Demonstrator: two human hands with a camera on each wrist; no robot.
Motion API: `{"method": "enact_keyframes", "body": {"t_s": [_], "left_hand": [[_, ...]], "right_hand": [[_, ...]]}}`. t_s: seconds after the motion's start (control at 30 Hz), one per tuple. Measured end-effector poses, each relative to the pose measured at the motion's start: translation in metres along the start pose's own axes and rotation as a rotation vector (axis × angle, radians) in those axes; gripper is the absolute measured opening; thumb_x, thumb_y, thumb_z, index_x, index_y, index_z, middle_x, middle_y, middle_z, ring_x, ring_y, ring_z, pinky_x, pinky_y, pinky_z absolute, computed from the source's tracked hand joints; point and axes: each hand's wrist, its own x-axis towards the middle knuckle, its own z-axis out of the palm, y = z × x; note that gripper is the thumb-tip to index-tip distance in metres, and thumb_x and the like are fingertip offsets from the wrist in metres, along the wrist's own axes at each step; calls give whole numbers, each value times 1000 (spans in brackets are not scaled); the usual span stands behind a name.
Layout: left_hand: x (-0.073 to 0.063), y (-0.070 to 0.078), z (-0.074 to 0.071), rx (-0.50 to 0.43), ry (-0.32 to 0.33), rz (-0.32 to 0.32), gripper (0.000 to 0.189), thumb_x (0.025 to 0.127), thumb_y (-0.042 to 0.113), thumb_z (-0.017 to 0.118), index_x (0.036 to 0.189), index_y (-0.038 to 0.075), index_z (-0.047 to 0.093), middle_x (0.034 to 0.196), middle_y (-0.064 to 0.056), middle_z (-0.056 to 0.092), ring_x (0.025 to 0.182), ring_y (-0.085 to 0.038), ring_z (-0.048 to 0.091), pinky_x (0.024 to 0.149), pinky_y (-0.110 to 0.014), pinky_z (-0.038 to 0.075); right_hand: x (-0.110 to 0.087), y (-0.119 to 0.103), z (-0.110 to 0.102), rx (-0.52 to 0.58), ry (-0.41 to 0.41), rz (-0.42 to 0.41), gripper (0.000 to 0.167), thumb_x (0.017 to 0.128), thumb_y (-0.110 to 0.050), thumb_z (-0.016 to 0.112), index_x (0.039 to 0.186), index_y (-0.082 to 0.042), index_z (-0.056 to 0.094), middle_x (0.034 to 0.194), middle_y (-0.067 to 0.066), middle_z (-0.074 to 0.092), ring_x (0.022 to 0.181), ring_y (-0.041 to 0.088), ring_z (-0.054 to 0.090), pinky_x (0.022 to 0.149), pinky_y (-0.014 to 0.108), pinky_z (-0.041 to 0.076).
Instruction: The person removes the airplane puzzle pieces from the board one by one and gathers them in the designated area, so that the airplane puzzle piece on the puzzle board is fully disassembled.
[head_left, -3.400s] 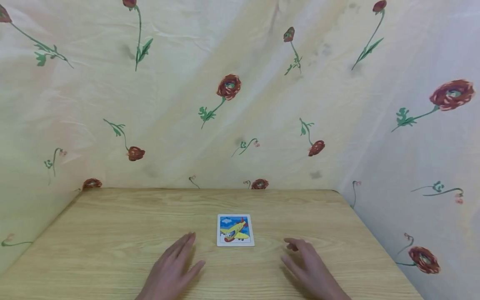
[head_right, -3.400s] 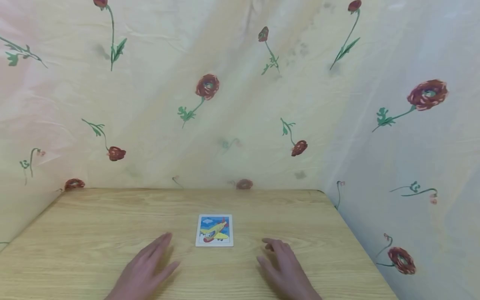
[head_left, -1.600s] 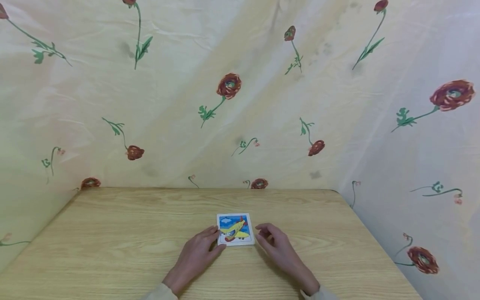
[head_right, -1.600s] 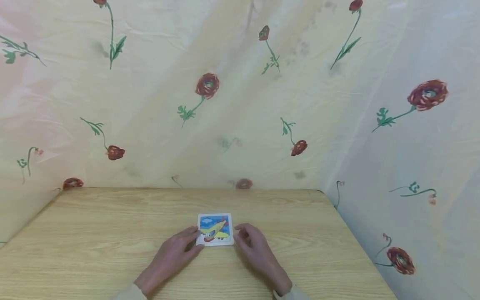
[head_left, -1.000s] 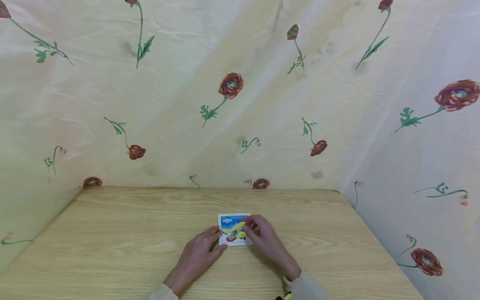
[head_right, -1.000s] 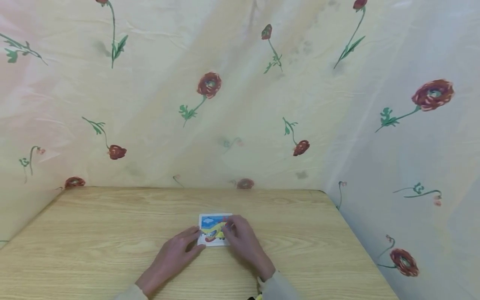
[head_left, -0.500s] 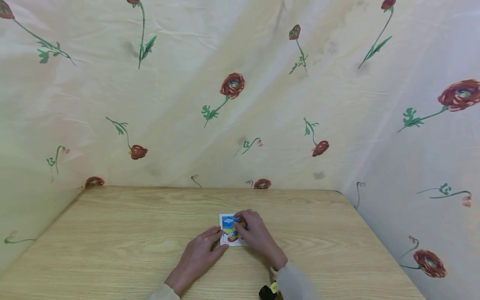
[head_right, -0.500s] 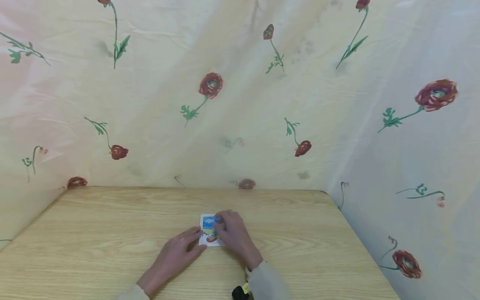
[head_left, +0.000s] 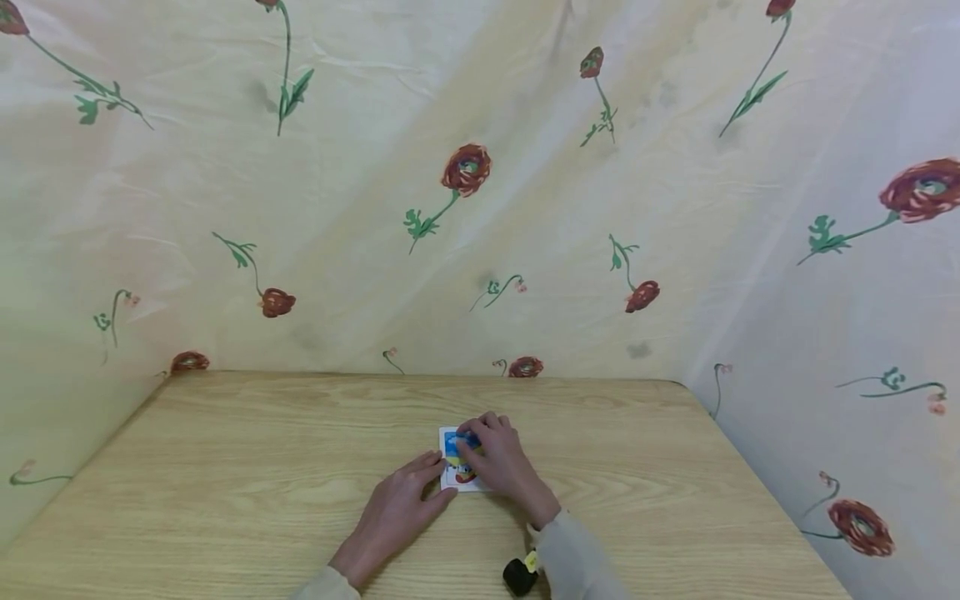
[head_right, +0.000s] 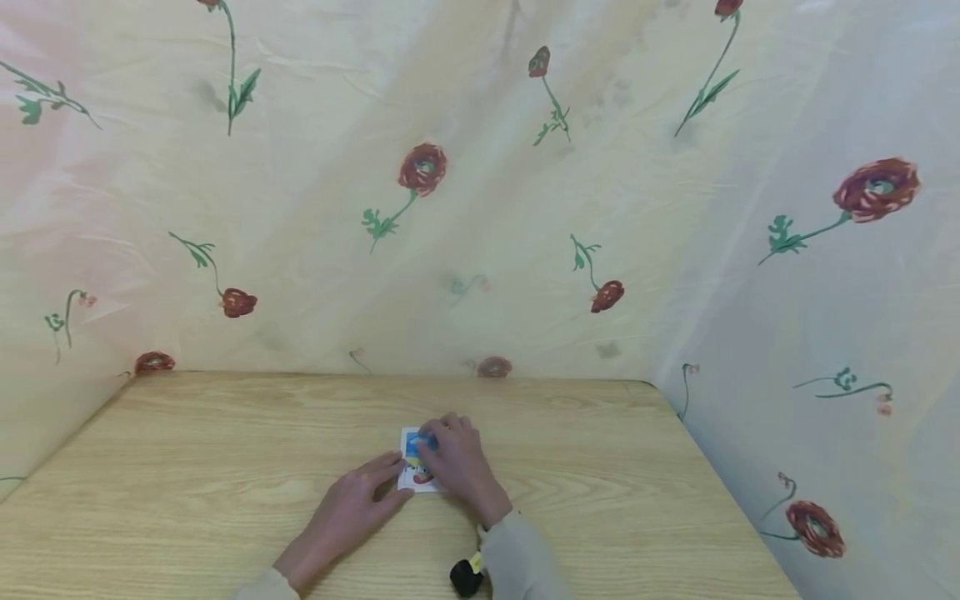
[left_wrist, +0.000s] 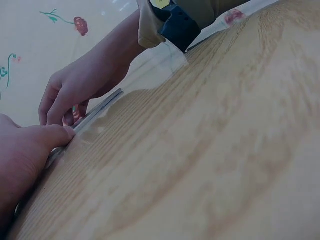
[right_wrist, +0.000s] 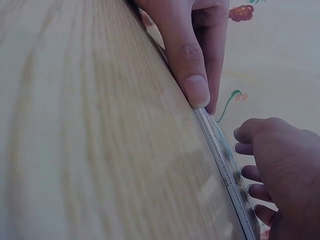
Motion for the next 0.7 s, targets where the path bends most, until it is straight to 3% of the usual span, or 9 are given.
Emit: {"method": "enact_keyframes", "body": {"t_s": [0.7], "left_hand": [[0, 1, 0, -22, 2, -4, 46, 98, 34, 72, 128, -1, 71, 141, -18, 62, 130, -33, 59, 100, -52, 53]], "right_hand": [[8, 0, 5, -55, -65, 28, 20, 103, -27, 67, 120, -15, 68, 109, 7, 55, 99, 25, 44, 83, 43, 37]]}}
